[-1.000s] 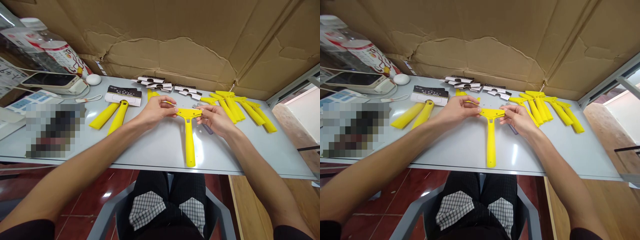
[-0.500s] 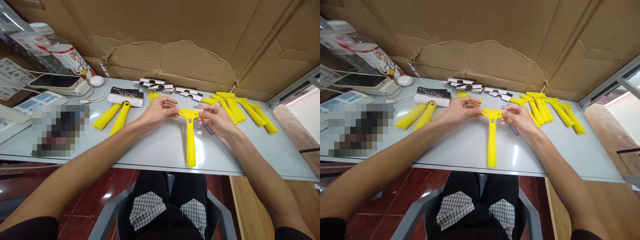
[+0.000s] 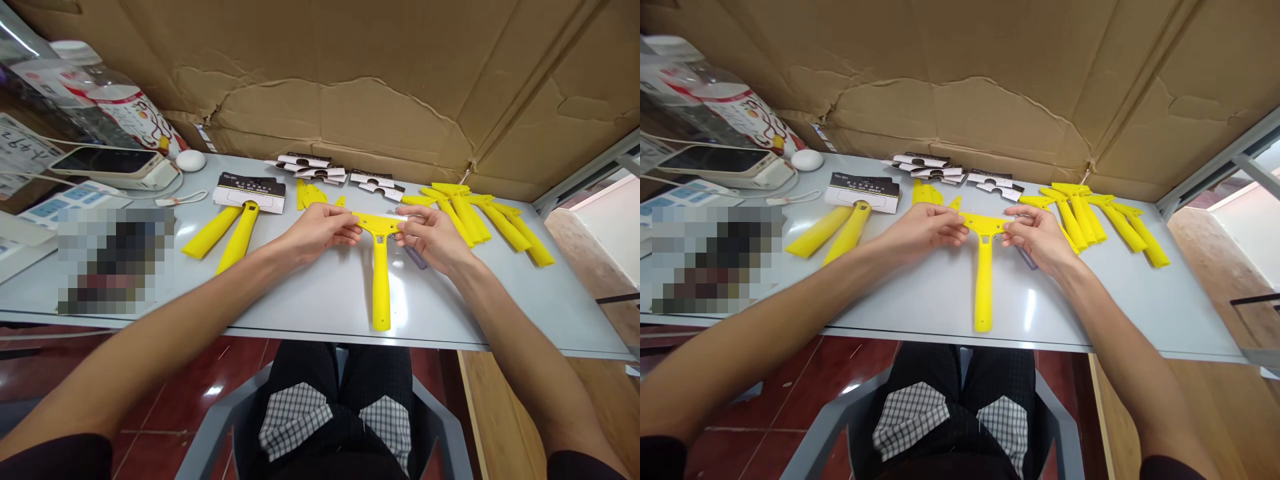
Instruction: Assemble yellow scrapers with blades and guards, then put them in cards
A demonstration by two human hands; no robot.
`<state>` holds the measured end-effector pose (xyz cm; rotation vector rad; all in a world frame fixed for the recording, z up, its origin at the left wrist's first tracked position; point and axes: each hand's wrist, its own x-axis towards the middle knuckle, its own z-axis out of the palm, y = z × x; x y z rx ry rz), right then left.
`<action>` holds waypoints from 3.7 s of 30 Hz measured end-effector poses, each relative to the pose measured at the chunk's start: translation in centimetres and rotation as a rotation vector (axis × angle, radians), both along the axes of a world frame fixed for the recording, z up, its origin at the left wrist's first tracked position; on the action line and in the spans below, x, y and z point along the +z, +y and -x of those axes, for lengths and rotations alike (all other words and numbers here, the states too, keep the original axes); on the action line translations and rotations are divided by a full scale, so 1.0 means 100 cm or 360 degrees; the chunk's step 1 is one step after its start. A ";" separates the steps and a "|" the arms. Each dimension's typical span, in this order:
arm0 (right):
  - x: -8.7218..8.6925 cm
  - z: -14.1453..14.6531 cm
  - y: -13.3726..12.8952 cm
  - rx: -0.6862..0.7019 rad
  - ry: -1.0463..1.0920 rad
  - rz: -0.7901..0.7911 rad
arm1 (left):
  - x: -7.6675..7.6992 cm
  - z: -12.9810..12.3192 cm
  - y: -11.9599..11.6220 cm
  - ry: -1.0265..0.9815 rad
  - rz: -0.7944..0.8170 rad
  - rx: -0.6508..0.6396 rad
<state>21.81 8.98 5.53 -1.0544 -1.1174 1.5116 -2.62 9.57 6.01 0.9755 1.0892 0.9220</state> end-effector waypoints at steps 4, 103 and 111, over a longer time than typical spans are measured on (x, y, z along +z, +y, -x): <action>0.000 0.001 0.000 -0.0014 -0.0011 -0.0002 | -0.001 -0.001 0.000 -0.0018 0.0005 0.0002; -0.016 0.021 -0.010 -0.0079 -0.1462 -0.1538 | -0.007 -0.011 -0.011 0.0132 -0.0092 -0.0093; -0.001 0.009 -0.009 -0.0334 -0.1305 -0.1199 | -0.003 -0.004 -0.003 0.0102 -0.0142 0.0041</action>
